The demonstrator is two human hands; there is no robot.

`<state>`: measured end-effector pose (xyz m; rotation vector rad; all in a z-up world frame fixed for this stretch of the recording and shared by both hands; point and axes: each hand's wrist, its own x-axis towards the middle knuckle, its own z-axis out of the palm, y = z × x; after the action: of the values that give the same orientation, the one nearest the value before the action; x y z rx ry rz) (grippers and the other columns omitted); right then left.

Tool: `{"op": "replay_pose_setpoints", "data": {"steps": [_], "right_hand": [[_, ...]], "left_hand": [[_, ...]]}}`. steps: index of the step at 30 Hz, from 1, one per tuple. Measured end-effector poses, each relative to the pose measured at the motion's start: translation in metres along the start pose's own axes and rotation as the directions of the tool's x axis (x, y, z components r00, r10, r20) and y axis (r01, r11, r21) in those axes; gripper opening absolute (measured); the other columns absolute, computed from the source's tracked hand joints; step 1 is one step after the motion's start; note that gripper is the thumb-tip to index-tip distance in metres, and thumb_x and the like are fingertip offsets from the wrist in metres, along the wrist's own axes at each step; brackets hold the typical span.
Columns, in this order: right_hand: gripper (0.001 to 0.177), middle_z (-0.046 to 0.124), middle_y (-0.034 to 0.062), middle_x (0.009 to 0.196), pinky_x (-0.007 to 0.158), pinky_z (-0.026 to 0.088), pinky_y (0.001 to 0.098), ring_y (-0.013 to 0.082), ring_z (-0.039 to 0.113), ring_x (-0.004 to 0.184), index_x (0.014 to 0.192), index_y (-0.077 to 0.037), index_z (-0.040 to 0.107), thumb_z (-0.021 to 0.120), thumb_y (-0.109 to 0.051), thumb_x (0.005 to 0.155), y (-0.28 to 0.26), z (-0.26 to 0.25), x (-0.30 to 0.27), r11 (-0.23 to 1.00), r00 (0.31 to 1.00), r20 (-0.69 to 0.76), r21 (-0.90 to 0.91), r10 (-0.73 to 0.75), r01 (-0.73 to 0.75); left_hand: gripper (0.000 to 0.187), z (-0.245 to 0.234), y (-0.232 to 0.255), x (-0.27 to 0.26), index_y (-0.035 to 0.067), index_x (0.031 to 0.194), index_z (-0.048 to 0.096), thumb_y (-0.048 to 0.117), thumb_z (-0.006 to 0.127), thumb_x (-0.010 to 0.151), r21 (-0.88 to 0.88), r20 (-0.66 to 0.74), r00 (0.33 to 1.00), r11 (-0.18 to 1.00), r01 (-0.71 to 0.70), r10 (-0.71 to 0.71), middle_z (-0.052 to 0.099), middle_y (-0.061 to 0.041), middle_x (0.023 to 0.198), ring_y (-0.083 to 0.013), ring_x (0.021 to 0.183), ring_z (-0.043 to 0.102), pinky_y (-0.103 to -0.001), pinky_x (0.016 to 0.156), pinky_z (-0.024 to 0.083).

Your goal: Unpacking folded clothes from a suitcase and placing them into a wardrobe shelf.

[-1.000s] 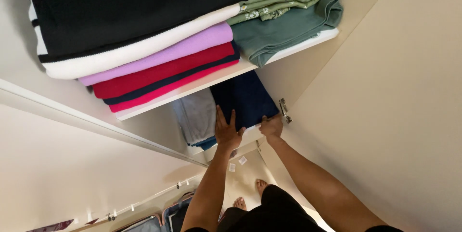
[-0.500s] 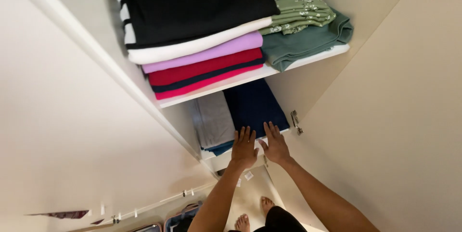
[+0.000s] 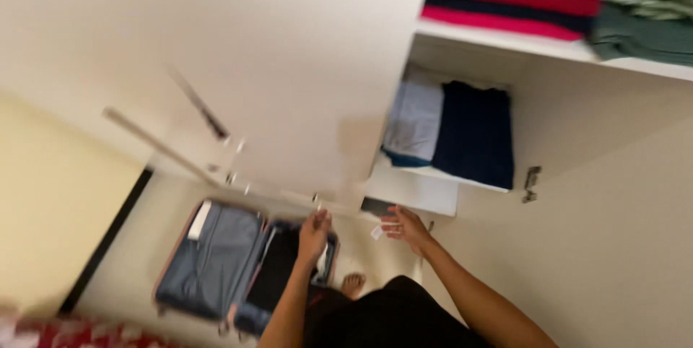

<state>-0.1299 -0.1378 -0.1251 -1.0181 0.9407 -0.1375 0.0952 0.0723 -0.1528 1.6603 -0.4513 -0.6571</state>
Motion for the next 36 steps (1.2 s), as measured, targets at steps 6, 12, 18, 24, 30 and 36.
{"op": "replay_pose_setpoints", "data": {"steps": [6,12,18,24,30,36], "right_hand": [[0.069,0.063,0.0209,0.134,0.098,0.055,0.0458,0.0327,0.065,0.118,0.147,-0.004,0.043,0.041,-0.056,0.102,0.027,0.029,-0.01,0.97,0.954,0.229,-0.189,0.192,-0.15],[0.069,0.061,0.0211,0.135,0.101,0.053,0.0469,0.0341,0.064,0.12,0.147,-0.003,0.041,0.039,-0.056,0.104,0.074,0.064,-0.053,0.923,0.855,0.38,-0.292,0.353,-0.251],[0.06,0.063,0.0211,0.132,0.1,0.055,0.0472,0.0341,0.066,0.117,0.144,-0.003,0.046,0.036,-0.049,0.106,0.123,0.132,-0.109,0.819,0.77,0.418,-0.527,0.482,-0.227],[0.057,0.065,0.0193,0.128,0.096,0.056,0.0453,0.0314,0.067,0.112,0.142,-0.004,0.049,0.035,-0.046,0.107,0.151,0.2,-0.12,0.779,0.777,0.414,-0.608,0.475,-0.152],[0.047,0.068,0.0159,0.123,0.091,0.058,0.0421,0.0277,0.07,0.106,0.136,-0.004,0.054,0.042,-0.038,0.105,0.19,0.254,-0.104,0.747,0.837,0.364,-0.66,0.408,-0.078],[0.043,0.07,0.0161,0.118,0.088,0.059,0.0402,0.0268,0.07,0.103,0.129,-0.004,0.057,0.052,-0.037,0.102,0.22,0.26,-0.106,0.687,0.849,0.22,-0.696,0.48,-0.208]], "left_hand": [[0.036,-0.055,-0.012,-0.133,0.004,0.126,0.066,0.028,0.063,0.099,-0.215,-0.423,0.88,0.967,0.135,-0.217,0.074,-0.01,0.106,-0.0162,0.095,0.068,-0.03,0.088,0.053],[0.036,-0.042,-0.021,-0.292,0.003,0.128,0.064,0.028,0.058,0.103,-0.399,-0.573,0.764,0.915,0.056,-0.296,0.074,-0.009,0.117,-0.0159,0.105,0.065,-0.029,0.094,0.051],[0.04,-0.065,-0.029,-0.393,0.005,0.131,0.062,0.032,0.055,0.103,-0.491,-0.638,0.611,0.859,0.147,-0.469,0.072,-0.008,0.124,-0.0179,0.106,0.066,-0.033,0.09,0.052],[0.045,-0.116,-0.045,-0.428,0.005,0.134,0.059,0.037,0.049,0.104,-0.562,-0.594,0.612,0.814,0.148,-0.522,0.07,-0.009,0.127,-0.0193,0.114,0.067,-0.033,0.097,0.05],[0.042,-0.196,-0.08,-0.432,0.002,0.132,0.061,0.032,0.053,0.105,-0.495,-0.545,0.687,0.846,0.199,-0.48,0.073,-0.013,0.123,-0.0215,0.111,0.067,-0.034,0.1,0.05],[0.041,-0.25,-0.12,-0.401,0.002,0.133,0.059,0.032,0.051,0.106,-0.575,-0.467,0.759,0.808,0.127,-0.452,0.069,-0.011,0.127,-0.0199,0.114,0.065,-0.035,0.102,0.051]]}}
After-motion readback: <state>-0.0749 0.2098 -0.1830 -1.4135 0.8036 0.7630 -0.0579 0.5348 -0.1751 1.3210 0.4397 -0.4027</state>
